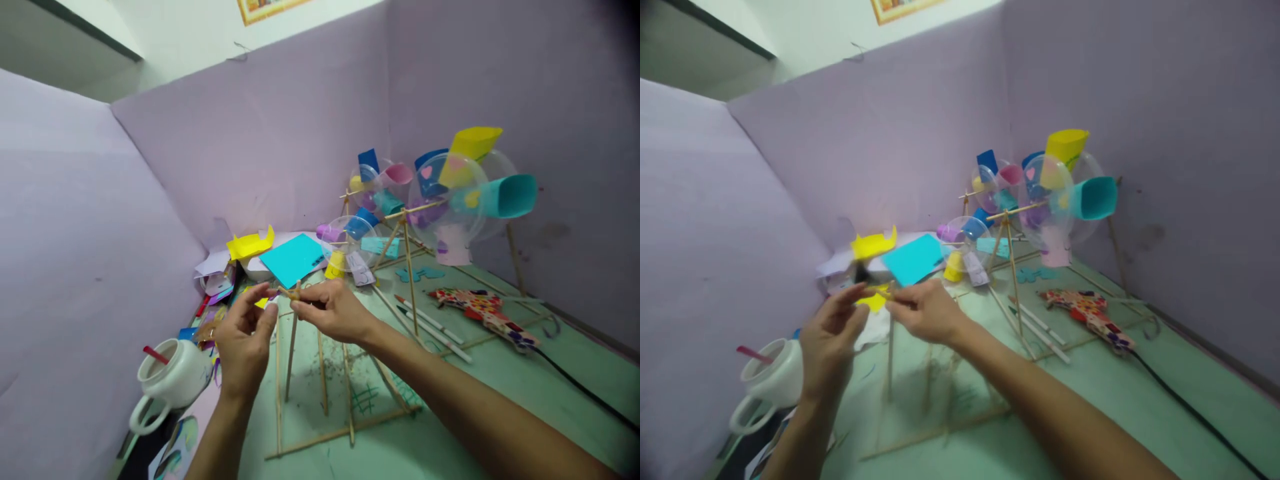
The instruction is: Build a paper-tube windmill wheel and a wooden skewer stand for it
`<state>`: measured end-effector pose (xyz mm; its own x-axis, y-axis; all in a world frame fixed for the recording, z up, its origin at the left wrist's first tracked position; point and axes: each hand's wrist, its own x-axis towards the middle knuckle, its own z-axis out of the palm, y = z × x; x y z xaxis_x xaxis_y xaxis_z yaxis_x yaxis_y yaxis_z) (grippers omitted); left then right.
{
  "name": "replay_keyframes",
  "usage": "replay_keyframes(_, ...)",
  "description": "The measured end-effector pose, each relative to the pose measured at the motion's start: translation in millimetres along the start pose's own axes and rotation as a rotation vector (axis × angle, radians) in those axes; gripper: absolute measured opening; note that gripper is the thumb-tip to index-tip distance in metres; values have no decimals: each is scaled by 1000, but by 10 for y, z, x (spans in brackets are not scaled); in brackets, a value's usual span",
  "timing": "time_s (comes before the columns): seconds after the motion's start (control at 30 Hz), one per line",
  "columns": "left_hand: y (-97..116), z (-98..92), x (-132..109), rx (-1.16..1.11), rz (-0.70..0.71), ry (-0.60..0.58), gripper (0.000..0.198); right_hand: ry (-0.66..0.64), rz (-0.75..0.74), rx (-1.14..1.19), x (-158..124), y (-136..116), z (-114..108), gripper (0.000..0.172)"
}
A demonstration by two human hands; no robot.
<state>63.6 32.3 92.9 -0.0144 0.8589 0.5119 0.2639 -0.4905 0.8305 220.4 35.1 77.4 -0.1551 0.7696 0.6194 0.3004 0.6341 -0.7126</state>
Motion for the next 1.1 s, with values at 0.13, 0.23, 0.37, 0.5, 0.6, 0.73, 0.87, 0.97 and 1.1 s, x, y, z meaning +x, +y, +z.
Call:
replay_keyframes(0.13, 101, 70, 118, -283, -144, -77, 26, -2, 8, 12, -6, -17, -3, 28)
replay_keyframes(0.23, 104, 162, 132, -417, -267, -95, 27, -5, 22, 25, -18, -26, 4, 28)
replay_keyframes(0.37, 36, 250, 111, -484, -260, -108, 26, 1, 10, 22, -26, -38, 5, 26)
replay_keyframes(0.5, -41, 247, 89, -332, -78, -146, 17, -14, 8, 24, -25, -31, -8, 27)
replay_keyframes(0.6, -74, 231, 61, -254, 15, -172, 25, -36, 30, 26, -30, -10, -9, 25)
replay_keyframes(0.73, -75, 233, 11, -249, 13, -177, 23, -60, 104, 17, -36, -1, -4, 23)
replay_keyframes(0.87, -82, 252, -12, -237, -9, -157, 18, -125, 258, 91, -31, -16, -76, 21)
replay_keyframes(0.97, -108, 268, -19, -225, -32, -119, 16, -115, 339, 80, -10, -43, -189, 22)
replay_keyframes(1.1, -112, 273, -29, -226, -69, -100, 17, 196, 348, 123, 58, -139, -225, 32)
